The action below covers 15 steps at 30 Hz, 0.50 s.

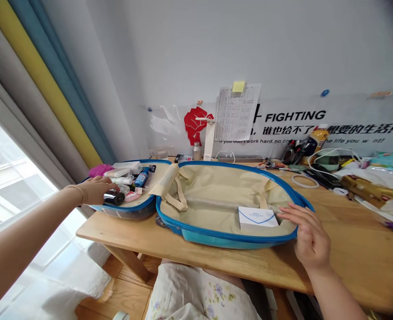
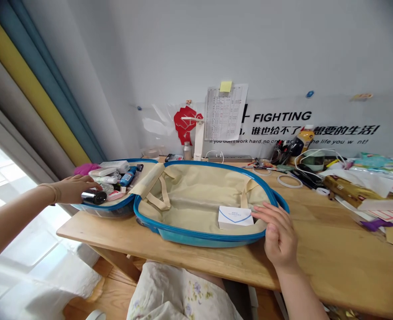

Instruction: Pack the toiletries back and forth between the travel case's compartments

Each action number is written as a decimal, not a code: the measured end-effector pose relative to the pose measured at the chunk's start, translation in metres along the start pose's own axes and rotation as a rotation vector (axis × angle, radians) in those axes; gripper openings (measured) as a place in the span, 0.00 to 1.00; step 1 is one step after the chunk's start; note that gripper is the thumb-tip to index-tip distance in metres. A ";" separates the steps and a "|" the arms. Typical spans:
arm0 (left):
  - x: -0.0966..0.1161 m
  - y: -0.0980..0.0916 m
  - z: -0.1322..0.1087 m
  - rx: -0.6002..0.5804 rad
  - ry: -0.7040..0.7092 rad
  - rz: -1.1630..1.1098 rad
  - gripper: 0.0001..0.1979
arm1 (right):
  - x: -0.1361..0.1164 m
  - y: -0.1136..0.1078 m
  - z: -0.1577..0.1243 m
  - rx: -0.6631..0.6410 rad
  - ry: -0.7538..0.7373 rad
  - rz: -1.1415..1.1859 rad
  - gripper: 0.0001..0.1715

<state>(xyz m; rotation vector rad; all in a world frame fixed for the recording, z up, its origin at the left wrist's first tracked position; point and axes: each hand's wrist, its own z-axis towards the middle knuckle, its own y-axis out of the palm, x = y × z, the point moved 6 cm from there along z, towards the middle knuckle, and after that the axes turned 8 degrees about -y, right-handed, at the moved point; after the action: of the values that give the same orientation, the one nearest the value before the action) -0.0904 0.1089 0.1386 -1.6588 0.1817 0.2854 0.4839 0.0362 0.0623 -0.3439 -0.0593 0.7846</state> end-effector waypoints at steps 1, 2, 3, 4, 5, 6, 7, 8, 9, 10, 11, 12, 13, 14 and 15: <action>-0.001 0.000 0.003 -0.011 0.022 0.029 0.28 | 0.000 0.000 0.000 -0.001 -0.002 0.000 0.22; -0.001 0.000 0.006 -0.019 0.039 0.055 0.27 | 0.000 0.000 0.000 -0.002 -0.005 0.000 0.22; -0.001 -0.001 0.009 -0.025 0.050 0.072 0.27 | 0.000 0.000 0.001 -0.002 -0.006 0.001 0.22; -0.001 -0.001 0.011 -0.028 0.056 0.080 0.26 | -0.001 0.000 0.001 -0.001 -0.003 0.000 0.23; -0.001 -0.002 0.014 -0.032 0.053 0.080 0.26 | -0.001 0.000 0.001 0.000 0.004 -0.002 0.23; -0.001 -0.003 0.015 -0.034 0.048 0.071 0.26 | -0.001 0.000 0.001 0.001 0.014 -0.006 0.23; -0.002 -0.005 0.016 -0.034 0.050 0.054 0.26 | -0.001 0.000 0.002 -0.002 0.022 -0.012 0.24; -0.002 -0.006 0.017 -0.036 0.057 0.027 0.26 | -0.001 0.000 0.002 -0.007 0.027 -0.017 0.24; -0.004 -0.008 0.016 -0.045 0.062 -0.009 0.27 | -0.002 0.000 0.003 -0.011 0.029 -0.020 0.24; -0.007 -0.010 0.016 -0.060 0.063 -0.058 0.29 | -0.002 0.000 0.003 -0.015 0.026 -0.021 0.24; -0.010 -0.014 0.015 -0.073 0.058 -0.119 0.31 | -0.003 0.000 0.004 -0.017 0.022 -0.018 0.24; -0.014 -0.018 0.013 -0.075 0.045 -0.187 0.34 | -0.003 -0.001 0.004 -0.016 0.018 -0.015 0.23; -0.018 -0.025 0.012 -0.067 0.025 -0.254 0.36 | -0.003 -0.001 0.004 -0.016 0.014 -0.011 0.23; -0.020 -0.032 0.009 -0.047 0.014 -0.312 0.39 | -0.004 -0.001 0.004 -0.013 0.010 -0.009 0.23; -0.020 -0.043 0.007 0.011 0.007 -0.351 0.40 | -0.004 -0.001 0.004 -0.012 0.007 -0.007 0.22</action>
<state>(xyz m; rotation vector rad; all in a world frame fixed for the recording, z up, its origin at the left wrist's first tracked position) -0.0976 0.1193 0.1849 -1.6480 -0.1033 0.0133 0.4811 0.0341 0.0670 -0.3573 -0.0587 0.7768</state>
